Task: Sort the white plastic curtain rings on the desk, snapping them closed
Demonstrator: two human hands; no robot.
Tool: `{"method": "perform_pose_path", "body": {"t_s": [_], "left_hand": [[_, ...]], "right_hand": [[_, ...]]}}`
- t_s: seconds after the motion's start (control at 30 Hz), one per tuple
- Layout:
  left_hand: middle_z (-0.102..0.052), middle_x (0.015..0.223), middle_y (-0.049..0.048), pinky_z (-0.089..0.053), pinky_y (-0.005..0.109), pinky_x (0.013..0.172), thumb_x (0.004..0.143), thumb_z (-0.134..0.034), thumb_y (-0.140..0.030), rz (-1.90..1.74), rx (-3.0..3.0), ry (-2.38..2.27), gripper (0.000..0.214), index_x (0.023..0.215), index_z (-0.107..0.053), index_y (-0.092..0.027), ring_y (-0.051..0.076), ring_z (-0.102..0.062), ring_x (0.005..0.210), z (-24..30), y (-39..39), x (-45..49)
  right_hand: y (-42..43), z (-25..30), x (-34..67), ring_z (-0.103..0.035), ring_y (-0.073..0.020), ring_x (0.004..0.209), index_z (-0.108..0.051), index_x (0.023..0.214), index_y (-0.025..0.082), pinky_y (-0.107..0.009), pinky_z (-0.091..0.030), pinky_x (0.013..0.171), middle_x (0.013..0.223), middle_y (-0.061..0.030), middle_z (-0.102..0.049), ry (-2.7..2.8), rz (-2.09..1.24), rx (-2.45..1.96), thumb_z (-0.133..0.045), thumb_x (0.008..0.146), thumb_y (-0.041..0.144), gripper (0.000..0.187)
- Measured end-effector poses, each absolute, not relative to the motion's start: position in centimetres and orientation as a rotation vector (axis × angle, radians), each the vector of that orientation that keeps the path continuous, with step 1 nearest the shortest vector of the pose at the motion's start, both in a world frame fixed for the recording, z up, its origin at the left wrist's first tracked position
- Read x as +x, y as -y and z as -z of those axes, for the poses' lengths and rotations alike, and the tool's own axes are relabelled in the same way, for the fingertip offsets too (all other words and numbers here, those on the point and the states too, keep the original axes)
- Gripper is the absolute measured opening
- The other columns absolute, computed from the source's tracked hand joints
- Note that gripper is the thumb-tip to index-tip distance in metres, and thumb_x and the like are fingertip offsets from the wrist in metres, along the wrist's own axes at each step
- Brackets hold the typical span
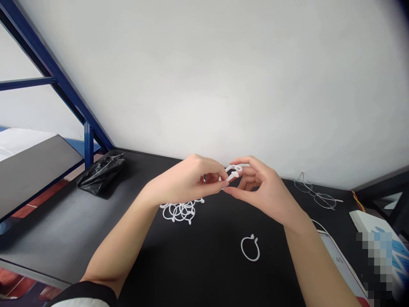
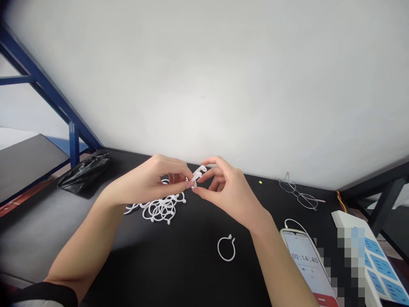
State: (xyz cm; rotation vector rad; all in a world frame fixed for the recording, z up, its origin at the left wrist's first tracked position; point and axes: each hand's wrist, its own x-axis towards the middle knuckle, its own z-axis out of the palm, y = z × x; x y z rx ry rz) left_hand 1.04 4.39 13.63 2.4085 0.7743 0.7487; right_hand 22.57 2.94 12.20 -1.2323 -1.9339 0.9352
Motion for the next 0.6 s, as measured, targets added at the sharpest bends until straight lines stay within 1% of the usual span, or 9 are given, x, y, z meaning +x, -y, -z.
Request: {"method": "perform_pose_path", "body": {"t_s": [0.13, 0.27, 0.33, 0.47, 0.53, 0.6], "left_hand": [[-0.064, 0.072, 0.0009, -0.042, 0.021, 0.058, 0.092, -0.055, -0.023, -0.743, 2.413, -0.763, 0.017, 0.09, -0.069, -0.014, 0.009, -0.054, 0.062, -13.9, -4.3, 1.0], [-0.064, 0.072, 0.0009, -0.042, 0.021, 0.058, 0.092, -0.055, -0.023, -0.744, 2.422, -0.753, 0.017, 0.09, -0.069, -0.015, 0.009, -0.053, 0.062, -14.0, -4.2, 1.0], [-0.064, 0.072, 0.0007, -0.041, 0.021, 0.057, 0.092, -0.055, -0.024, -0.752, 2.418, -0.757, 0.017, 0.089, -0.069, -0.015, 0.009, -0.053, 0.061, -14.0, -4.3, 0.9], [-0.063, 0.069, 0.0003, -0.041, 0.021, 0.056, 0.092, -0.056, -0.025, -0.76, 2.402, -0.786, 0.017, 0.088, -0.069, -0.014, 0.008, -0.053, 0.059, -13.9, -4.4, 0.9], [-0.063, 0.069, 0.0003, -0.042, 0.021, 0.056, 0.091, -0.056, -0.024, -0.76, 2.398, -0.791, 0.016, 0.088, -0.068, -0.014, 0.008, -0.053, 0.059, -13.9, -4.4, 0.8], [-0.063, 0.069, 0.0003, -0.042, 0.021, 0.056, 0.091, -0.056, -0.025, -0.755, 2.392, -0.783, 0.016, 0.087, -0.068, -0.014, 0.008, -0.053, 0.058, -14.0, -4.3, 0.9]], "right_hand": [[-3.0, -11.7, 21.9, -0.06, -0.0115, 0.056, -0.052, 0.112, 0.025, -0.028, -0.051, 0.059, 0.085, 0.0001, -0.07, 1.918, -0.954, -1.213, -0.076, 0.076, 0.038, 0.046], [-3.1, -11.5, 21.9, -0.059, -0.0117, 0.058, -0.054, 0.107, 0.024, -0.026, -0.049, 0.055, 0.083, 0.0004, -0.068, 1.899, -0.942, -1.18, -0.073, 0.079, 0.036, 0.036], [-3.1, -11.5, 22.1, -0.061, -0.0129, 0.062, -0.055, 0.105, 0.024, -0.026, -0.051, 0.058, 0.082, 0.0, -0.068, 1.881, -0.915, -1.171, -0.072, 0.081, 0.035, 0.031], [-2.9, -11.9, 22.7, -0.065, -0.0154, 0.069, -0.057, 0.105, 0.025, -0.026, -0.053, 0.061, 0.079, 0.0, -0.069, 1.867, -0.891, -1.184, -0.071, 0.082, 0.033, 0.029], [-2.8, -12.2, 23.1, -0.065, -0.0157, 0.07, -0.059, 0.102, 0.024, -0.026, -0.053, 0.06, 0.08, -0.0005, -0.07, 1.872, -0.879, -1.189, -0.072, 0.081, 0.034, 0.026], [-2.8, -12.5, 23.3, -0.066, -0.0159, 0.071, -0.062, 0.094, 0.023, -0.025, -0.053, 0.059, 0.082, -0.0018, -0.07, 1.872, -0.855, -1.2, -0.071, 0.081, 0.036, 0.021]]}}
